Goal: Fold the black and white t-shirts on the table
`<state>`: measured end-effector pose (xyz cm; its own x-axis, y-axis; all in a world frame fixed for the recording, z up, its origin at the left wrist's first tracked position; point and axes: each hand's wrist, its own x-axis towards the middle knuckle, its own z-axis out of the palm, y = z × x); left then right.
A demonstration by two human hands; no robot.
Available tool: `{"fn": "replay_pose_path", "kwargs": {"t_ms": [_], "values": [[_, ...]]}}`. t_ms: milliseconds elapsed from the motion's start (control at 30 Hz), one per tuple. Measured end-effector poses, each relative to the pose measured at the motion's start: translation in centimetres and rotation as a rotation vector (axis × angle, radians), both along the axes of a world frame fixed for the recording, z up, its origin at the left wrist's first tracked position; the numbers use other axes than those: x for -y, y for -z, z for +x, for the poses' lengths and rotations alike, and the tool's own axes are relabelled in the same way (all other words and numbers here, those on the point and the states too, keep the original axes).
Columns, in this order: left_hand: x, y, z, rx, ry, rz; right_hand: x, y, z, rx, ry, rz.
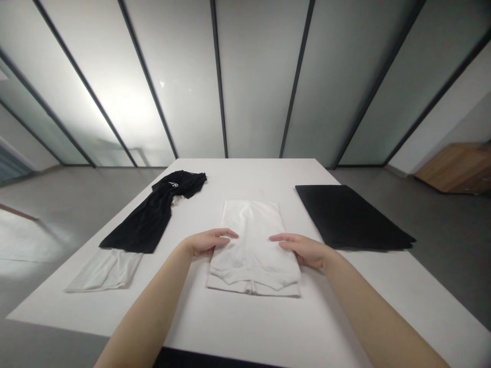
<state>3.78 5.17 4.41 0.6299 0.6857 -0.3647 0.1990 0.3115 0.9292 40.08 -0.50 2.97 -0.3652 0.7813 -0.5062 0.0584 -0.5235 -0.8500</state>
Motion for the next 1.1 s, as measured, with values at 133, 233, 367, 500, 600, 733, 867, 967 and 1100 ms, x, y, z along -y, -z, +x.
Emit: {"fn": "replay_pose_path", "kwargs": {"t_ms": [133,233,367,500,600,733,867,967,1100], "values": [[-0.6,1.2,1.3,-0.021,-0.133,0.087,-0.9,1.2,-1.1,0.052,0.171,0.153],[-1.4,2.4,2.2,-0.035,-0.451,0.245,-1.7,1.4,-1.7,0.065,0.416,0.328],[-1.8,2.9,2.3,0.035,-0.534,0.208,-1.9,0.8,-1.2,-0.066,0.431,0.252],[-1.5,2.2,1.3,0.140,-0.302,0.033,-1.0,-0.3,-0.2,-0.076,0.252,0.107],[-1.4,1.6,0.5,0.157,-0.256,0.012,-0.5,-0.9,0.2,-0.059,0.211,0.104],[-1.3,1.2,-0.4,0.131,-0.138,-0.027,-0.3,-0.8,0.7,-0.066,0.100,0.052],[-1.2,0.9,-0.7,-0.014,0.028,-0.057,-0.5,0.0,1.0,-0.059,0.044,-0.005],[-1.0,0.6,-0.6,-0.076,0.008,-0.015,-0.5,0.1,0.8,-0.029,0.070,0.027],[-0.8,0.4,-0.2,-0.117,-0.042,0.045,-0.3,-0.5,0.4,0.019,0.058,0.053]]}}
